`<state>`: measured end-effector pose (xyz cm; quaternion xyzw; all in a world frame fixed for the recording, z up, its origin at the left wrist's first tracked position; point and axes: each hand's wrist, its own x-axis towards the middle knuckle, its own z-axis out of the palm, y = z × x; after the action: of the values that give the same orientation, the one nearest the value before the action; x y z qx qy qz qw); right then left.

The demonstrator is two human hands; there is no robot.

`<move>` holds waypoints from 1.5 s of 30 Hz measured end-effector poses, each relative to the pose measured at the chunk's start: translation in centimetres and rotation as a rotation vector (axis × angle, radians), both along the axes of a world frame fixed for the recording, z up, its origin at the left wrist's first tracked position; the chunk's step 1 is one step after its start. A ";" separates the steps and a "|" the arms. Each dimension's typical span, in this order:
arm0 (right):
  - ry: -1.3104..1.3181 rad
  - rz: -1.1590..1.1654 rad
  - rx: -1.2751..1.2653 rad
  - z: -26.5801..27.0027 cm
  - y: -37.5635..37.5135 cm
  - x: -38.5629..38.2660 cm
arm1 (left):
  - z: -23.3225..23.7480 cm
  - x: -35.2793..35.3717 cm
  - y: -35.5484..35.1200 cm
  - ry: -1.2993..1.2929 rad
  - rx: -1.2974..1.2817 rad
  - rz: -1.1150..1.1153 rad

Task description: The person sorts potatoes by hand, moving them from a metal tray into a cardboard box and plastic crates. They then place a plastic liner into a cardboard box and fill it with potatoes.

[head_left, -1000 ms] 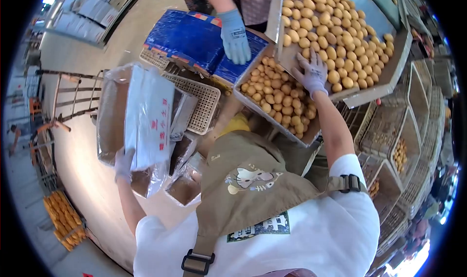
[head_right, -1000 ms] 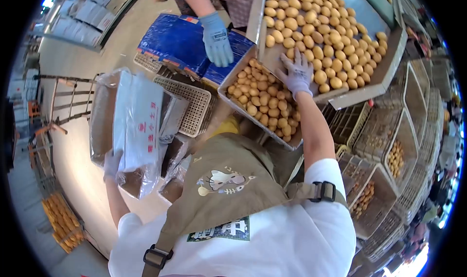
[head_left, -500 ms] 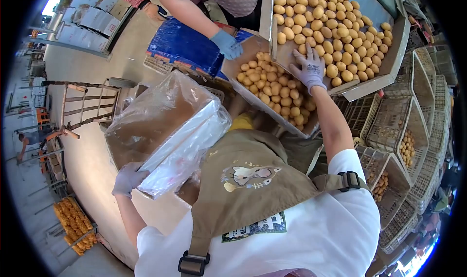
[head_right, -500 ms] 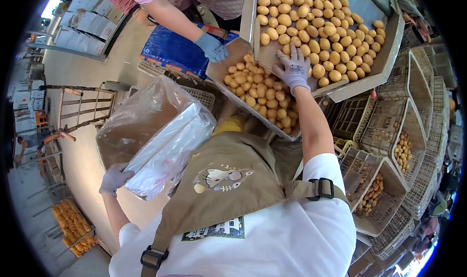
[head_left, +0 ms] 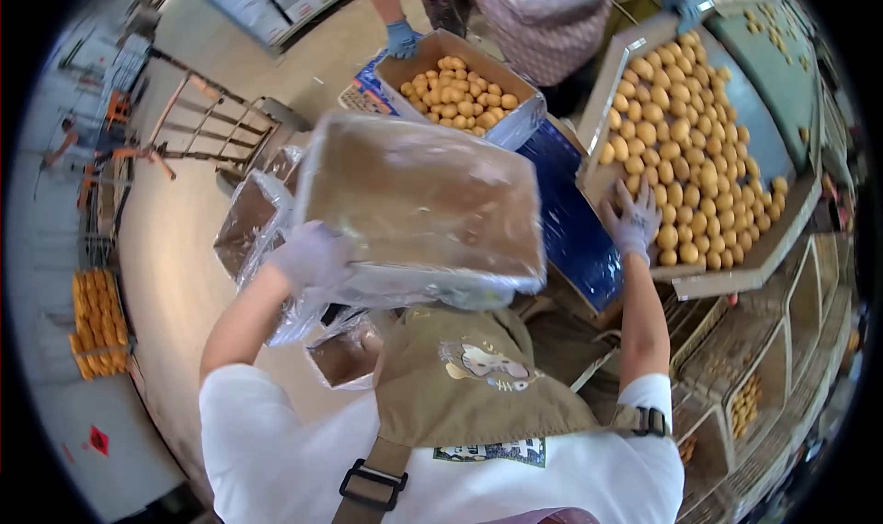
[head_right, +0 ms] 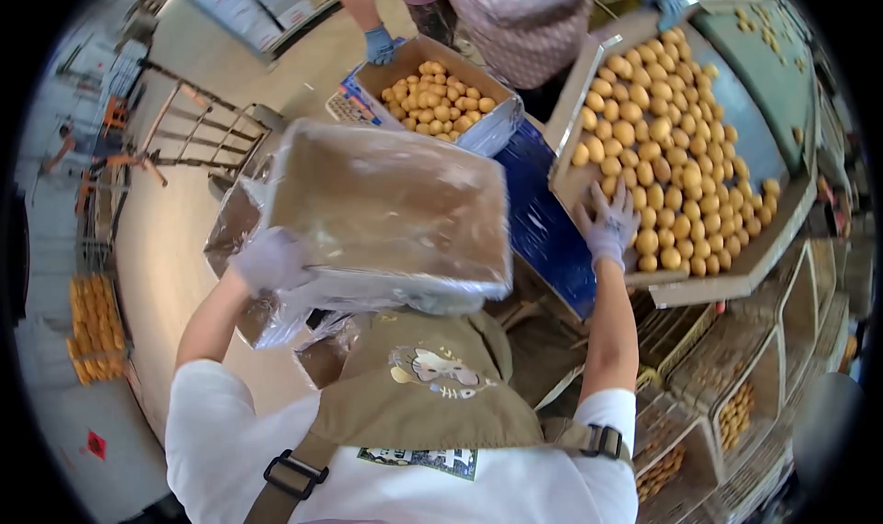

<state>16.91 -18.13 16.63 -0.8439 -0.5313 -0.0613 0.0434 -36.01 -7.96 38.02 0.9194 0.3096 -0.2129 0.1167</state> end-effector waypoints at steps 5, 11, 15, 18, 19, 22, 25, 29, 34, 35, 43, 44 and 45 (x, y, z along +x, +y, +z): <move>-0.050 0.039 0.069 -0.4 0.1 0.0 | -7.5 8.5 3.5 0.048 -0.109 -0.335; -0.077 0.034 0.039 -0.1 0.4 -0.3 | -11.7 20.2 1.7 -0.054 -0.252 -0.574; -0.075 0.029 0.018 0.6 0.6 -0.5 | -14.3 23.3 -0.3 0.114 -0.302 -0.654; -0.081 0.040 0.019 0.5 0.7 -0.6 | -20.5 22.8 -1.3 0.039 -0.256 -0.645; -0.077 0.037 0.014 0.6 0.8 -0.7 | -21.3 22.9 -1.1 0.034 -0.255 -0.681; -0.064 0.065 0.026 0.4 1.0 -0.3 | -22.5 23.9 -0.7 0.015 -0.204 -0.745; -0.049 0.075 0.005 1.6 1.2 -1.0 | -21.6 24.3 -0.1 -0.080 -0.207 -0.777; -0.051 0.089 -0.007 1.1 1.9 -0.5 | -20.5 23.3 3.6 -0.355 -0.294 -0.778; -0.046 0.119 -0.032 1.3 3.1 -0.6 | -28.7 23.6 4.2 -0.408 -0.341 -0.793; -0.039 0.122 -0.036 1.1 3.1 -0.3 | -32.5 23.8 2.9 -0.333 -0.342 -0.787; -0.068 0.140 -0.114 -0.6 2.7 1.1 | -28.8 21.8 22.3 -1.090 -0.850 0.035; -0.063 0.120 -0.140 -0.7 2.4 1.2 | -29.1 21.6 28.3 -1.053 -0.391 0.001; -0.042 0.136 -0.125 -0.8 2.0 1.4 | -29.3 19.9 34.6 -0.981 0.290 0.043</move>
<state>18.28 -16.09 15.84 -0.8055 -0.5908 -0.0428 -0.0166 -16.14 26.68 8.69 0.9113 0.2635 0.2912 0.1238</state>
